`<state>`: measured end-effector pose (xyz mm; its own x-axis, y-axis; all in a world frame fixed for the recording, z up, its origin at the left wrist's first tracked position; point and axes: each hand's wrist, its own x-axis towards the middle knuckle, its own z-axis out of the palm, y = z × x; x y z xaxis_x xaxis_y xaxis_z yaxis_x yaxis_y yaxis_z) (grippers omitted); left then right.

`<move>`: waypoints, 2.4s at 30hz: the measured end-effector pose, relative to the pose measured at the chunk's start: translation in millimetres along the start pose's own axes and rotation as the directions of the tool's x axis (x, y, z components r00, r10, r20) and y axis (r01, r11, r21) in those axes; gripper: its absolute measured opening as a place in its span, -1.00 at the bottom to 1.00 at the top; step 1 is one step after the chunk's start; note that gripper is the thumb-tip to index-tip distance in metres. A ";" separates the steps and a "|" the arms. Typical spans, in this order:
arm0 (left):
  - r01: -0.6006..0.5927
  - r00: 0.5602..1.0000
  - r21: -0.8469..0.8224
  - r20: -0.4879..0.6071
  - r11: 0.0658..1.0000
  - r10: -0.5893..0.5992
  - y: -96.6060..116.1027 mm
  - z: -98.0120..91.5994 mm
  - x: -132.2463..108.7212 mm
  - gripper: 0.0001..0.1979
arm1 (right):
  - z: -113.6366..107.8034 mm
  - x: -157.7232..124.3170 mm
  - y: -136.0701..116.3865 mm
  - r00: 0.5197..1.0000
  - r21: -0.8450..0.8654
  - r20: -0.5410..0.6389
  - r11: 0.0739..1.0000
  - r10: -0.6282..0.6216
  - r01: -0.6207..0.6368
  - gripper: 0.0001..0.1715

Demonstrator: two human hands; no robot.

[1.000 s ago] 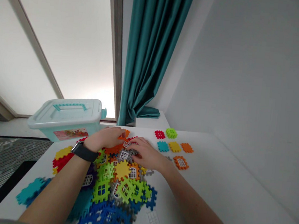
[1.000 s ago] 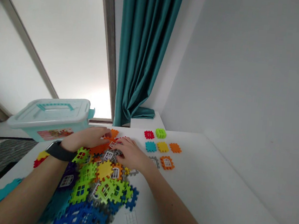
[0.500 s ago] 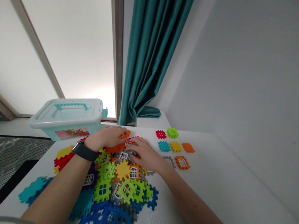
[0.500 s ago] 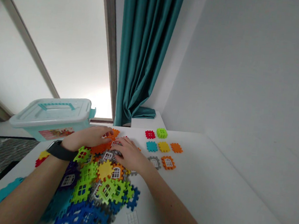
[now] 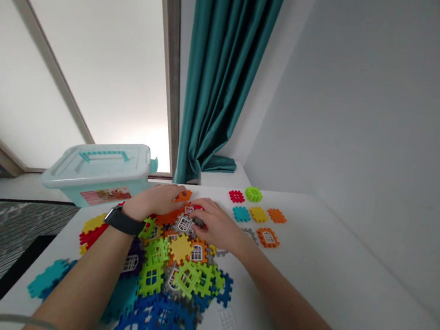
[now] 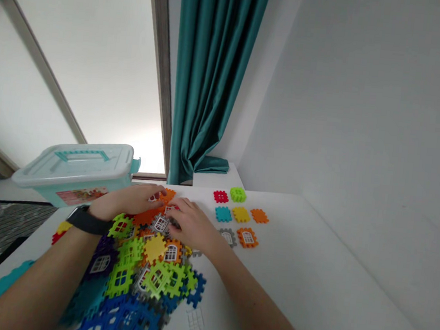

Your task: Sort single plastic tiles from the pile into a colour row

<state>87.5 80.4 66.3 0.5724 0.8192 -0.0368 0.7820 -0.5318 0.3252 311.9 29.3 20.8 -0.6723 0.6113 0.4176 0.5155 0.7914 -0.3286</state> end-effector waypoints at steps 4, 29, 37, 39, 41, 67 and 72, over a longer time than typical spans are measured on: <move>-0.007 1.000 -0.058 0.025 0.998 0.009 2.4 -1.3 0.6 -0.65 | -11.4 -3.7 8.1 0.998 -0.007 -0.038 0.999 0.042 -0.042 -0.78; -0.187 0.981 -0.715 -0.173 0.674 0.089 34.1 -2.7 7.1 -0.65 | -35.6 -13.0 18.1 0.951 -0.085 -0.307 0.994 0.032 -0.061 -0.69; -0.113 0.993 -0.753 -0.065 0.648 0.098 45.9 -5.3 0.6 -0.72 | -34.1 -16.0 17.6 0.924 -0.137 -0.383 0.988 0.010 -0.067 -0.76; -0.122 0.992 -0.712 -0.059 0.692 0.115 48.2 -7.8 -0.7 -0.75 | -34.5 -14.8 17.8 0.910 -0.089 -0.414 0.993 0.040 -0.084 -0.80; -0.153 0.986 -0.672 -0.058 0.724 0.154 49.7 -9.3 -0.9 -0.74 | -35.4 -13.0 17.7 0.890 -0.008 -0.445 0.993 0.102 -0.118 -0.85; -0.165 0.979 -0.659 -0.201 0.734 0.039 38.9 6.2 14.5 -0.66 | -42.1 -17.3 24.4 0.956 -0.005 -0.293 1.000 0.015 -0.017 -0.46; -0.215 0.960 -0.477 -0.261 0.852 0.096 43.2 8.1 12.0 -0.50 | -40.3 -19.4 28.8 0.938 0.016 -0.342 0.999 0.051 -0.048 -0.59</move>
<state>130.2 65.6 72.2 0.5607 0.7916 0.2427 0.4254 -0.5269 0.7358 361.2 40.5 37.3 -0.4230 0.6158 0.6647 0.5387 0.7607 -0.3620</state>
